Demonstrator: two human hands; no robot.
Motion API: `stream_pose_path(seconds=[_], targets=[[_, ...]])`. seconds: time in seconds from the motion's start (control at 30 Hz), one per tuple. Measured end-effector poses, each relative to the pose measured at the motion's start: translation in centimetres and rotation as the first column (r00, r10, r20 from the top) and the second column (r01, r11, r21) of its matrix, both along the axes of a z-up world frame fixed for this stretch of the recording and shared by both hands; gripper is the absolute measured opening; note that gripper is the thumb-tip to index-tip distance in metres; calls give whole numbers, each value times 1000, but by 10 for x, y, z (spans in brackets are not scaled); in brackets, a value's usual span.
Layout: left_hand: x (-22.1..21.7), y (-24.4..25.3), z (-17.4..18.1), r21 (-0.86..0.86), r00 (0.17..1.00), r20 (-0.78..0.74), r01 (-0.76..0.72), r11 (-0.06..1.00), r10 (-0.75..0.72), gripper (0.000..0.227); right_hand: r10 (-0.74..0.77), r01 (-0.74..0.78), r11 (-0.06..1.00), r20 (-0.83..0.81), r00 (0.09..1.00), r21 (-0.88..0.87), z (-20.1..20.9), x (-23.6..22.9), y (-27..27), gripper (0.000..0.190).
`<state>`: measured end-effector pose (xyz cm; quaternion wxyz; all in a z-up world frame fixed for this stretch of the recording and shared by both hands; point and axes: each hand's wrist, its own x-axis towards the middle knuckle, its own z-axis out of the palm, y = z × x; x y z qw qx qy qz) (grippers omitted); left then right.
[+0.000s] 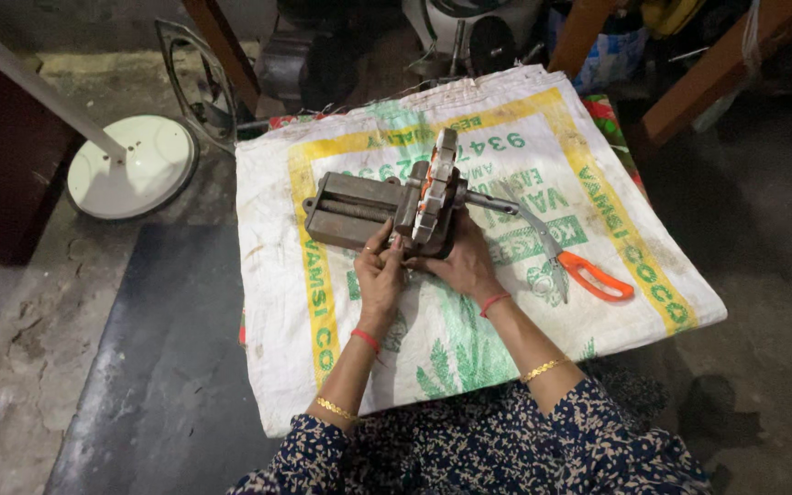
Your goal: The person sits on the floor and uses a bench vise to hold a small electrical component while winding copper wire around its core. They repeatedly wrap the wire by hand, occasionally adjusting the component in the vise and using orange-handled scissors to trim the wire.
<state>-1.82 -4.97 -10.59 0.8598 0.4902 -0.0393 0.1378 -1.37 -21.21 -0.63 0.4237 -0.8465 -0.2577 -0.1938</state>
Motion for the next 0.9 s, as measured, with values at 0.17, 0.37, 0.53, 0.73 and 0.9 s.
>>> stream_pose_path(seconds=[0.17, 0.37, 0.53, 0.73, 0.9], targets=[[3, 2, -6, 56, 1000, 16, -9, 998, 8, 48, 2, 1, 998, 48, 999, -59, -16, 11, -4, 89], [4, 0, 2, 100, 998, 55, -28, 995, 23, 50, 10, -13, 1000, -120, 993, -25, -29, 22, -12, 96], [1, -5, 2, 164, 999, 22, -41, 986, 37, 54, 62, -56, 987, 37, 997, -150, -36, 32, -24, 95], [0, -6, 8, 281, 998, -36, -44, 959, 57, 60, 76, -85, 996, -213, 974, -31, -32, 50, -30, 106], [-4, -13, 10, 287, 996, -44, -64, 956, 79, 56, 246, -194, 965, -344, 906, 177, -34, 63, -35, 96]])
